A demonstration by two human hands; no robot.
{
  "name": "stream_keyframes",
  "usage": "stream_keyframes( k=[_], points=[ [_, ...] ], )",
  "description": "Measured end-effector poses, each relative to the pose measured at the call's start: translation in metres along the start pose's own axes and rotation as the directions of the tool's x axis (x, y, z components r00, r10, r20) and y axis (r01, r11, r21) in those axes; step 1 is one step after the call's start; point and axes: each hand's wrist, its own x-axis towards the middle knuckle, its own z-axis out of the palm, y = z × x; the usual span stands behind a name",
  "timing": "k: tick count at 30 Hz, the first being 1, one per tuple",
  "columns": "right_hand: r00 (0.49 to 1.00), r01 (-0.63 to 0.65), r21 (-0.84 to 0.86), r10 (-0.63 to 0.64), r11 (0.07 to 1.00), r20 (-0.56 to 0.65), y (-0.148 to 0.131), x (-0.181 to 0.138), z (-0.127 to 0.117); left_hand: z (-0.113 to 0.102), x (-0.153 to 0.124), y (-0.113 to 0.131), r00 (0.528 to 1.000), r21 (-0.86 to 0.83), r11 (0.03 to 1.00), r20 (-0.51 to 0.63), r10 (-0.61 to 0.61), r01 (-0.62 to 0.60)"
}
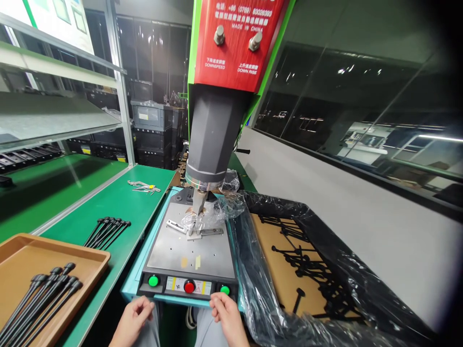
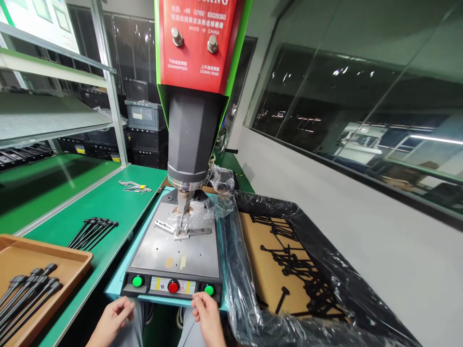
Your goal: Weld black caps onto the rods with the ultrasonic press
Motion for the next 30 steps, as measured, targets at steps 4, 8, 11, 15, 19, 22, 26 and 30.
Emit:
stream_keyframes(
  k=[4,8,11,15,19,22,26,30],
  points=[
    [0.999,0.028,0.006,-0.028,1.0,0.031,-0.009,-0.001,0.002,0.003,-0.007,-0.015,0.997,-0.013,0.997,0.036,-0.069,0.07],
    [0.997,0.045,0.015,-0.045,0.999,0.061,-0.024,0.0,0.006,0.01,-0.013,-0.031,0.984,-0.03,0.985,0.056,-0.168,0.17],
    [0.994,0.061,0.028,-0.063,0.998,0.093,-0.037,0.006,0.012,0.017,-0.015,-0.045,0.977,-0.077,0.974,0.017,-0.212,0.212],
    [0.99,0.067,0.05,-0.073,0.996,0.123,-0.054,0.026,0.026,0.022,-0.016,-0.043,0.977,-0.099,0.972,0.0,-0.215,0.214],
    [0.987,0.069,0.032,-0.073,0.997,0.14,-0.07,0.057,0.043,0.019,-0.004,0.008,0.988,-0.092,0.989,0.116,-0.102,0.113],
    [0.989,0.078,0.041,-0.082,0.996,0.119,-0.081,0.083,0.055,0.015,0.025,0.069,0.988,-0.095,0.994,0.136,0.075,-0.063],
    [0.991,0.081,0.035,-0.085,0.996,0.108,-0.09,0.112,0.07,0.017,0.082,0.144,0.994,-0.168,0.981,-0.061,0.091,-0.1],
    [0.987,0.093,-0.052,-0.085,0.994,0.136,-0.092,0.13,0.08,0.029,0.131,0.193,0.994,-0.371,0.928,-0.109,-0.014,-0.028]
  ],
)
